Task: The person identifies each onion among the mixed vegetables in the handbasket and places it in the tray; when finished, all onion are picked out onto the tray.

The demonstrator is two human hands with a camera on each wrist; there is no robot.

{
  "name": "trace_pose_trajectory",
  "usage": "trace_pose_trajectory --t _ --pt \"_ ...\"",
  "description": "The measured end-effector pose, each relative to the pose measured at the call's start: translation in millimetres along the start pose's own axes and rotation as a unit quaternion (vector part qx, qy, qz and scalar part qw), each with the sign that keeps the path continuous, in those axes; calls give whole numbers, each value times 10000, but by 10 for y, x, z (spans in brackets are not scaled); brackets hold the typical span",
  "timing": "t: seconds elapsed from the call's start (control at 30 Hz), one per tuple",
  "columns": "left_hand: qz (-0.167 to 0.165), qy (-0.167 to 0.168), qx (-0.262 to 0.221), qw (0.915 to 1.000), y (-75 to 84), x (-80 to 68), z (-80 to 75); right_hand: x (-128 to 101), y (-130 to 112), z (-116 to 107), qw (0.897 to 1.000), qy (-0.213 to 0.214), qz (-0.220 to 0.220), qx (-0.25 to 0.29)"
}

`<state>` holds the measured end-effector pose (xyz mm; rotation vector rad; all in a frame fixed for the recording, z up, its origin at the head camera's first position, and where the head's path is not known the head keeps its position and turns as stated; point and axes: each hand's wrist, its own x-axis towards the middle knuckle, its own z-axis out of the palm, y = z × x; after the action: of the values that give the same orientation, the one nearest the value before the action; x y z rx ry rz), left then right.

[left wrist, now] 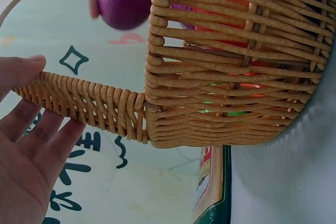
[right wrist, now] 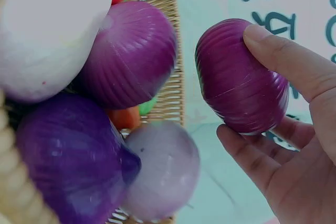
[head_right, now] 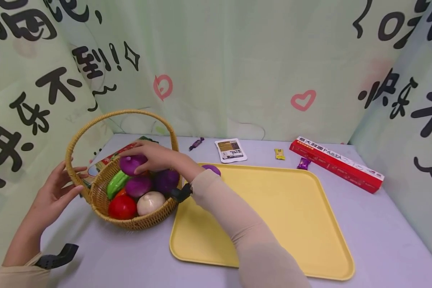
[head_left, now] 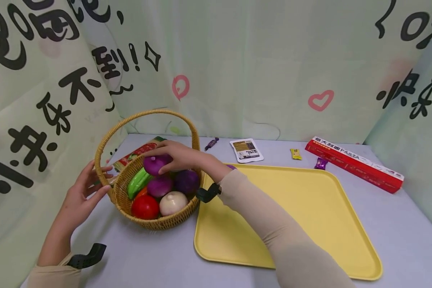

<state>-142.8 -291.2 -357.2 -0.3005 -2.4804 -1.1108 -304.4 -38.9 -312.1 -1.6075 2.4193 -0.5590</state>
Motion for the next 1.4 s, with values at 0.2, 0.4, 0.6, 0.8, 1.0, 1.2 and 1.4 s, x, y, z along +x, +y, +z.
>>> trace_pose_trajectory --t 0.2,0.4,0.6,0.8,1.0,1.2,1.4 --pt "17 -23 -21 10000 1 4 -17 -232 19 -87 9997 80 7 232" --pt "11 -48 -73 10000 0 2 -8 -486 74 -191 9989 305 -12 364" --pt "19 -63 -153 9999 -6 -5 -7 -734 114 -287 9962 584 124 632" --pt "-6 -73 -194 9998 -18 -7 -7 -867 154 -306 9936 751 171 822" --pt "-3 -69 -185 9998 -18 -3 -5 -973 191 -336 9894 828 301 1153" --pt "25 -57 -150 9999 -16 1 -3 -1093 196 -384 9850 872 566 1379" --pt "8 -48 -117 9999 -21 3 -7 -1220 195 -443 9814 963 738 1488"
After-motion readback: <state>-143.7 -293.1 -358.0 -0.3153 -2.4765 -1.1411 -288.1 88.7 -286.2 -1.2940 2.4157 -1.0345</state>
